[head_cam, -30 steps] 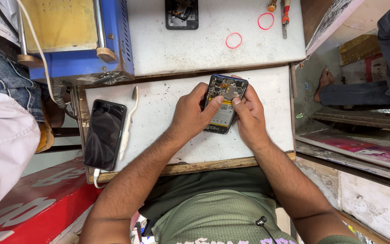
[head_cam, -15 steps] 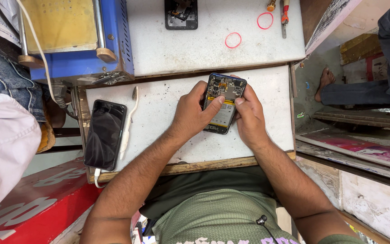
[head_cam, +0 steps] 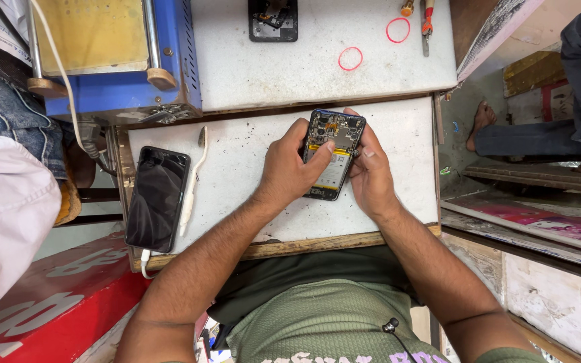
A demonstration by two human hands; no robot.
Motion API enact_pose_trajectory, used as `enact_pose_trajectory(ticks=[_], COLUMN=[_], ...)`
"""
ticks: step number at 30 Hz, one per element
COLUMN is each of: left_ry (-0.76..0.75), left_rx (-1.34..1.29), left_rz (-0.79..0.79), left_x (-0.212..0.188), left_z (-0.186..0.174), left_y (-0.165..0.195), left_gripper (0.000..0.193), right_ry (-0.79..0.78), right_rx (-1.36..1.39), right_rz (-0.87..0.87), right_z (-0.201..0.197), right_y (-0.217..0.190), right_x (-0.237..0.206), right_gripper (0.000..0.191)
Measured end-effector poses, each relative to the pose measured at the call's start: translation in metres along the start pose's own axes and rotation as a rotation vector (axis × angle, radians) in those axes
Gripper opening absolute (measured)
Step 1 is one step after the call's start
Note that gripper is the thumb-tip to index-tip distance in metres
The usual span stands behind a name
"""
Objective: The person repairs a disassembled smartphone at a workbench. They pry and lift the battery from the phone body by hand, manipulate the exposed board and connectors, reposition the phone and its back cover, and use a red-handled screwdriver on the device near the end.
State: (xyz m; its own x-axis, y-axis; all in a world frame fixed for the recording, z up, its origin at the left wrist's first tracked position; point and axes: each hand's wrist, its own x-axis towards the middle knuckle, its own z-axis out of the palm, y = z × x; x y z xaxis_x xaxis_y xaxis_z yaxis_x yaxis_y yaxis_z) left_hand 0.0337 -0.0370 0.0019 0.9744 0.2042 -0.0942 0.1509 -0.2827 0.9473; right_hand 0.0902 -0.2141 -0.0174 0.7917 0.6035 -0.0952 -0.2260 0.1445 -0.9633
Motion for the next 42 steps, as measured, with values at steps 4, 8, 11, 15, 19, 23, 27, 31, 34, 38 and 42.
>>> enact_pose_trajectory(ticks=[4,8,11,15,19,23,27,31,34,38,42], left_ry=[-0.021,-0.111,-0.145,-0.152,-0.114,-0.103,-0.107,-0.105,-0.135,-0.213,-0.217], left_rx=[-0.086,-0.164,-0.121,-0.103,-0.077,-0.028,-0.039,-0.076,-0.087,-0.097,-0.045], left_rz=[-0.001,0.018,-0.014,-0.004,-0.018,-0.040,-0.047,-0.020,-0.018,-0.015,-0.066], left_x=[0.002,0.009,0.007,0.006,0.005,0.006,0.006,0.005,0.006,0.008,0.007], left_z=[-0.001,-0.010,-0.014,-0.012,-0.008,-0.004,-0.003,-0.003,-0.005,-0.013,-0.014], left_y=[0.000,-0.003,-0.002,0.000,-0.002,-0.005,-0.008,-0.010,-0.011,-0.011,-0.008], left_gripper=[0.026,0.030,0.033,0.034,0.032,0.031,0.033,0.034,0.034,0.033,0.031], right_ry=[-0.003,0.011,0.008,0.034,0.020,0.022,0.030,0.020,0.021,0.028,0.037], right_rx=[0.015,0.057,0.089,0.100,0.041,-0.007,0.001,0.010,0.021,0.047,0.050], right_rz=[-0.038,-0.043,-0.042,-0.006,0.002,0.015,0.027,0.023,0.022,0.029,0.051], right_z=[0.001,0.001,0.000,-0.001,0.000,0.001,0.002,0.003,0.003,0.003,0.003], right_y=[-0.003,-0.003,-0.002,-0.001,-0.002,-0.004,-0.005,-0.006,-0.006,-0.007,-0.007], right_x=[0.001,0.004,0.004,0.002,0.002,0.002,0.001,0.001,0.001,0.001,0.001], right_gripper=[0.070,0.069,0.070,0.070,0.070,0.070,0.069,0.069,0.069,0.069,0.069])
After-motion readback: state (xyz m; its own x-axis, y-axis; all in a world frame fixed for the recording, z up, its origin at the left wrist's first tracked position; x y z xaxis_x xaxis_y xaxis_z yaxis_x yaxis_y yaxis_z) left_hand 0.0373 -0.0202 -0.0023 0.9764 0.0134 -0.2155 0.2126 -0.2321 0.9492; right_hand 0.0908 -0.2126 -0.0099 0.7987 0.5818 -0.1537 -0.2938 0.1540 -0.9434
